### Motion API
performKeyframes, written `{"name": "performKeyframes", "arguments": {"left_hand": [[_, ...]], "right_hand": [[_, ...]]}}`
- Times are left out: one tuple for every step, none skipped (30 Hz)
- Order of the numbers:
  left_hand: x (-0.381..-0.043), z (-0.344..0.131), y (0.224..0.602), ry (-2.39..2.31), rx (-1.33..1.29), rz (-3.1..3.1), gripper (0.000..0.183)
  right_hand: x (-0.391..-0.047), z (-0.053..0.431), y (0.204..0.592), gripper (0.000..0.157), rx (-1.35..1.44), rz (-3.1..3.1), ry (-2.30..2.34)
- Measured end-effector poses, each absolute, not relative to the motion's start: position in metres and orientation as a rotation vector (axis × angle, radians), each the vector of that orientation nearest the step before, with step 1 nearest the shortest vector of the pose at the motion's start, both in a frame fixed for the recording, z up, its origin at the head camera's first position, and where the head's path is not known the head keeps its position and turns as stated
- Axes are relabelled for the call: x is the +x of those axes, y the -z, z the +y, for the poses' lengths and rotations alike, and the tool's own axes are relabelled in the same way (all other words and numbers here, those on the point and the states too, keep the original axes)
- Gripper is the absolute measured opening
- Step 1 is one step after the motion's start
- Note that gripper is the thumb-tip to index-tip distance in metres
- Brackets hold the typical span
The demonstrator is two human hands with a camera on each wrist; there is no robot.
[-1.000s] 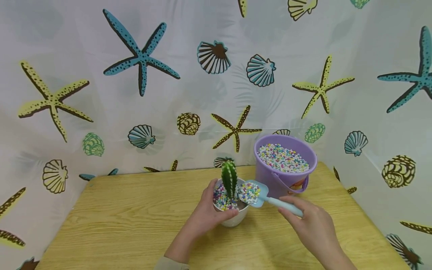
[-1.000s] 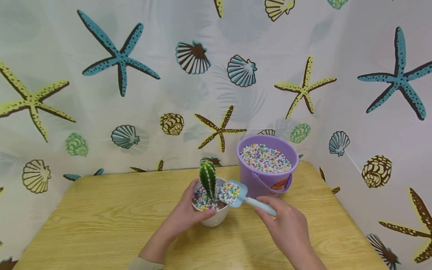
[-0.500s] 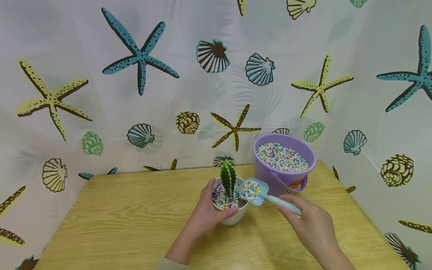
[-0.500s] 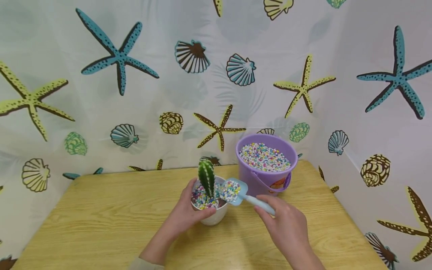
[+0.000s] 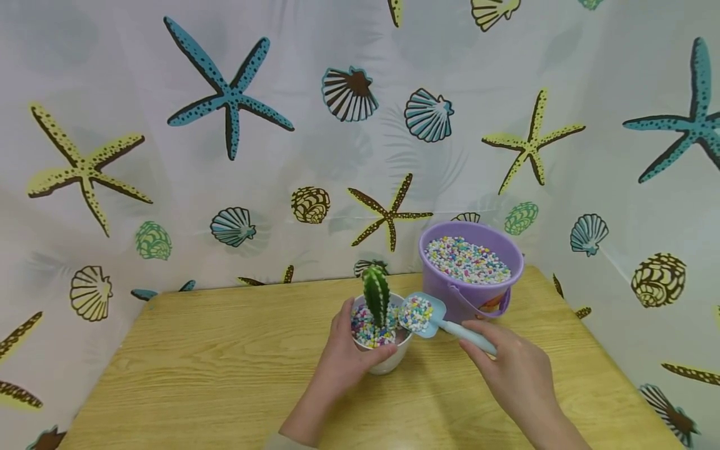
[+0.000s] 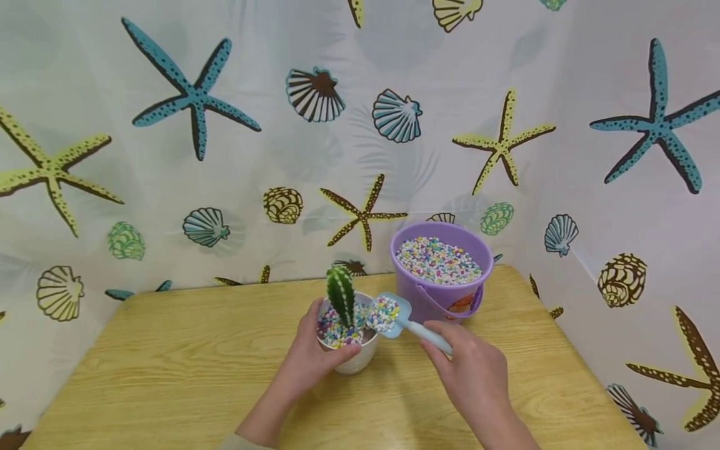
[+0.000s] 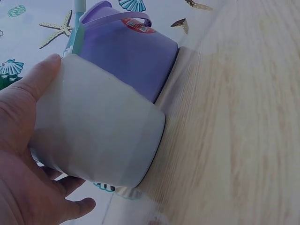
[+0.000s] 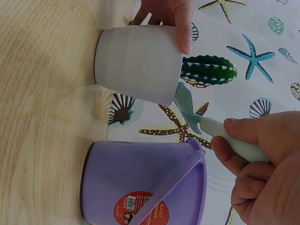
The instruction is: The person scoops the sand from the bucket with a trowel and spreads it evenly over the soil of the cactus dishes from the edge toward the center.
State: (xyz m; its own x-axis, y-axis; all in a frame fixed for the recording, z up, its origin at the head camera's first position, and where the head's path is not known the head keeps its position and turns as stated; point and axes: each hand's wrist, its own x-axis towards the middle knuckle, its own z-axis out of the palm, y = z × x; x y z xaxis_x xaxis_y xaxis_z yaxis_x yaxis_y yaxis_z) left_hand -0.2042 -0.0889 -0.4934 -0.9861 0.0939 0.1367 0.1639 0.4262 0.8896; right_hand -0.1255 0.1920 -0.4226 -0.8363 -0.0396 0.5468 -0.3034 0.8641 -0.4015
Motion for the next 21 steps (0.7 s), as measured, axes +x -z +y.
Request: {"name": "performKeyframes", "arguments": {"left_hand": [[-0.204, -0.088, 0.494, 1.627, -0.232, -2.592, 0.129], [-0.204, -0.088, 0.494, 1.618, -0.227, -2.59, 0.129], [-0.204, -0.087, 0.495, 1.611, -0.222, -2.588, 0.129], [-0.203, -0.087, 0.495, 1.606, -0.219, -2.585, 0.129], [-0.203, -0.086, 0.496, 1.6, -0.215, -2.581, 0.129], [-0.203, -0.085, 0.496, 1.595, -0.208, -2.578, 0.128], [-0.202, -0.085, 0.496, 1.588, -0.199, -2.577, 0.128], [-0.202, -0.084, 0.496, 1.579, -0.19, -2.576, 0.129], [-0.201, -0.083, 0.496, 1.575, -0.182, -2.572, 0.128], [-0.201, -0.083, 0.496, 1.569, -0.174, -2.57, 0.129], [-0.2, -0.082, 0.496, 1.564, -0.164, -2.567, 0.129], [-0.2, -0.081, 0.496, 1.561, -0.155, -2.564, 0.129], [-0.199, -0.08, 0.496, 1.556, -0.144, -2.562, 0.129], [-0.199, -0.079, 0.496, 1.552, -0.136, -2.561, 0.13], [-0.198, -0.078, 0.496, 1.551, -0.127, -2.558, 0.13], [-0.198, -0.077, 0.496, 1.549, -0.118, -2.557, 0.131], [-0.197, -0.076, 0.496, 1.55, -0.108, -2.555, 0.131], [-0.197, -0.075, 0.495, 1.549, -0.099, -2.556, 0.132], [-0.197, -0.074, 0.495, 1.548, -0.088, -2.557, 0.133], [-0.196, -0.073, 0.495, 1.551, -0.079, -2.557, 0.133], [-0.196, -0.072, 0.495, 1.556, -0.07, -2.558, 0.133]], "right_hand": [[-0.125, 0.192, 0.422, 0.029, 0.252, -2.494, -0.656], [-0.126, 0.192, 0.422, 0.029, 0.256, -2.492, -0.65], [-0.126, 0.191, 0.422, 0.029, 0.26, -2.487, -0.648], [-0.126, 0.191, 0.422, 0.029, 0.264, -2.483, -0.644], [-0.126, 0.191, 0.422, 0.029, 0.268, -2.478, -0.639], [-0.126, 0.191, 0.422, 0.03, 0.273, -2.474, -0.632], [-0.126, 0.191, 0.422, 0.03, 0.276, -2.47, -0.626], [-0.127, 0.19, 0.422, 0.03, 0.28, -2.466, -0.62], [-0.127, 0.19, 0.422, 0.03, 0.282, -2.464, -0.614], [-0.127, 0.19, 0.422, 0.03, 0.285, -2.461, -0.608], [-0.128, 0.19, 0.422, 0.03, 0.287, -2.459, -0.603], [-0.128, 0.19, 0.422, 0.03, 0.29, -2.458, -0.598], [-0.129, 0.19, 0.422, 0.03, 0.291, -2.458, -0.596], [-0.129, 0.189, 0.422, 0.03, 0.293, -2.457, -0.594], [-0.129, 0.189, 0.422, 0.03, 0.293, -2.457, -0.592], [-0.129, 0.189, 0.422, 0.03, 0.292, -2.459, -0.592], [-0.129, 0.188, 0.422, 0.03, 0.291, -2.461, -0.592], [-0.129, 0.188, 0.421, 0.03, 0.291, -2.463, -0.593], [-0.129, 0.188, 0.421, 0.029, 0.29, -2.464, -0.594], [-0.129, 0.187, 0.421, 0.029, 0.288, -2.466, -0.592], [-0.128, 0.187, 0.421, 0.029, 0.286, -2.467, -0.591]]}}
